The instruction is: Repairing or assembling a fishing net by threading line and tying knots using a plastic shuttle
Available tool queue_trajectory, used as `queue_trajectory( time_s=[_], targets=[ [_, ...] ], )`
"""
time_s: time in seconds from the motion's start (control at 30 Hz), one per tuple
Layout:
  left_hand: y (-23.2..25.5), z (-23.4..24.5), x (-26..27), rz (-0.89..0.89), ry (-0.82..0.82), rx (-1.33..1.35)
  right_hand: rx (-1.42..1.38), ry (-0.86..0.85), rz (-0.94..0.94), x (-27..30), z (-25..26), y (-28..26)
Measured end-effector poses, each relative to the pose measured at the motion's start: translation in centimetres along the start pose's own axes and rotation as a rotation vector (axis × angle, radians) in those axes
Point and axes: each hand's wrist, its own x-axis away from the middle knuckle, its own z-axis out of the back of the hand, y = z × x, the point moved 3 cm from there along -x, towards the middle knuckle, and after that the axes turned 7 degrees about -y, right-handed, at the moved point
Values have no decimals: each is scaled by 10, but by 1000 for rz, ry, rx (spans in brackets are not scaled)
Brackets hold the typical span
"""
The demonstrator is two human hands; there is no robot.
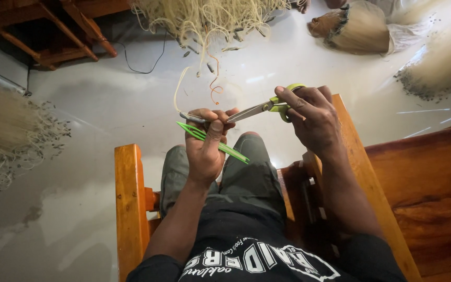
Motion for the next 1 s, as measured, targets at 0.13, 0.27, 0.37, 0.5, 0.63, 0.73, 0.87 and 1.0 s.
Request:
queue_trajectory(
  time_s=[0.13, 0.27, 0.37, 0.5, 0.63, 0.73, 0.87, 1.0],
  targets=[
    [5, -4, 0, -2, 6, 8, -11, -11, 1, -1, 1, -5],
    [6, 0, 2, -1, 10, -11, -2, -3, 14, -2, -1, -7],
    [9, -1, 3, -1, 9, -14, -13, -12, 27, -4, -2, -10],
    [9, 2, 4, -1, 24, 23, -53, -21, 51, -4, -6, -13],
    [9, 16, 6, 13, 22, 145, -106, -14, 37, -5, -11, -21],
    [17, 37, 7, 16, 36, 278, -288, 27, -147, 0, -20, -19],
    [42, 70, 7, -4, 68, 362, -570, 29, -233, 3, -51, -17],
    [70, 100, 13, -63, 92, 325, -792, -8, -290, -2, -86, -18]
  ],
)
